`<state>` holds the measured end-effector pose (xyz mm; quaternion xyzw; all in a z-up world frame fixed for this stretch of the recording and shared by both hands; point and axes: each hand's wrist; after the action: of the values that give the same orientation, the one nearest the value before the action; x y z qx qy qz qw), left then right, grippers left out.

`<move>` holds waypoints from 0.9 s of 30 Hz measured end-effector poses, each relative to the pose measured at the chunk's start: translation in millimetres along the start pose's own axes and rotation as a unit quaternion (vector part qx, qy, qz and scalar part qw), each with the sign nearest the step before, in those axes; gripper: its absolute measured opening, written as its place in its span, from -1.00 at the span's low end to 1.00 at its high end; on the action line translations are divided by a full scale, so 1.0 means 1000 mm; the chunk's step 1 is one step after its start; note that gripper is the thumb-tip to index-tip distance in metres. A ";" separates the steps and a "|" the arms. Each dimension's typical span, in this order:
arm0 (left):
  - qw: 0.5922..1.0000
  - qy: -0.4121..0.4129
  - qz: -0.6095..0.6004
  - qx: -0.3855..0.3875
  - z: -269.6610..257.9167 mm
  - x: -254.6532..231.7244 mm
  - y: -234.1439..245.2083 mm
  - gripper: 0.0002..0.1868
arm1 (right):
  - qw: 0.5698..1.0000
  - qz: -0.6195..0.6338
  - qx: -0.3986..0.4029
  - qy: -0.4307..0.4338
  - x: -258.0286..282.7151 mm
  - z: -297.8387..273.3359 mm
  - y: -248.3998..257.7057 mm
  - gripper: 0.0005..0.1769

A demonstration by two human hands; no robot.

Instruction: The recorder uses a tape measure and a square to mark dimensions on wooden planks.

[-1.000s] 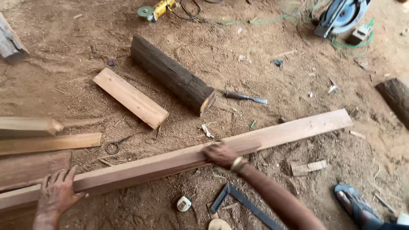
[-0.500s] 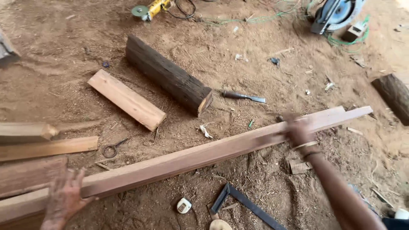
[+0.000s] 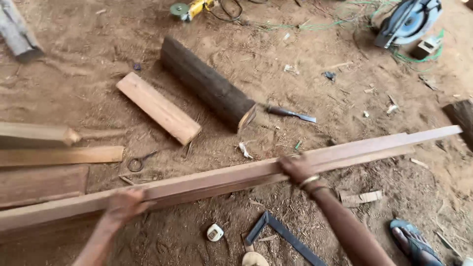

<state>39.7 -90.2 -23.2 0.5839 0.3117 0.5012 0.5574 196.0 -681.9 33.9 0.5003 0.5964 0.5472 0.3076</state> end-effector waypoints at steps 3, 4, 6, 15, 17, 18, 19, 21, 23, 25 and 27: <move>0.994 -0.040 -0.089 -0.052 0.053 -0.057 0.010 -0.38 | 0.977 -0.185 -0.104 0.018 -0.047 -0.005 0.017 -0.24; 0.994 -0.037 -0.090 -0.056 0.070 -0.077 0.012 -0.38 | 0.976 -0.188 -0.106 0.019 -0.050 -0.004 0.020 -0.24; 0.966 -0.074 -0.169 -0.182 0.104 -0.114 0.017 -0.52 | 0.974 -0.166 -0.135 0.074 -0.057 -0.004 0.022 -0.18; 0.962 -0.062 -0.168 -0.206 0.160 -0.197 0.044 -0.77 | 0.965 -0.035 -0.191 0.174 0.005 0.026 -0.059 -0.29; 0.939 -0.104 -0.173 -0.278 0.142 -0.192 0.055 -0.83 | 0.962 -0.033 -0.207 0.176 -0.001 0.032 -0.072 -0.36; 0.909 -0.146 -0.185 -0.343 0.126 -0.196 0.059 -0.87 | 0.961 -0.031 -0.215 0.173 -0.006 0.026 -0.083 -0.42; 0.910 -0.143 -0.188 -0.341 0.101 -0.200 0.068 -0.87 | 0.961 -0.032 -0.210 0.175 -0.002 0.020 -0.075 -0.42; 0.929 -0.235 -0.285 0.029 0.056 -0.196 0.090 -0.73 | 0.962 -0.016 -0.210 0.172 0.013 0.019 -0.056 -0.34; 0.926 -0.218 -0.308 -0.008 0.010 -0.197 0.062 -0.73 | 0.959 -0.030 -0.212 0.183 0.037 0.020 -0.046 -0.20; 0.918 -0.205 -0.335 -0.046 -0.012 -0.188 0.051 -0.72 | 0.957 -0.047 -0.213 0.189 0.055 0.024 -0.041 -0.05; 0.949 -0.056 -0.132 -0.280 -0.019 -0.170 0.059 -0.68 | 0.969 -0.056 -0.159 0.183 0.069 0.025 -0.048 -0.18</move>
<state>-40.7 -251.5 -9.0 0.3854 0.2017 0.4563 0.7763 184.9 -603.8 -5.2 0.3021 0.5747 0.6991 0.2995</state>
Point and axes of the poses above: each hand's wrist, its own z-axis towards the middle knuckle, its own y-axis out of the back of the hand, x = y × z, and after that the axes turned 11 degrees about -x, right-handed
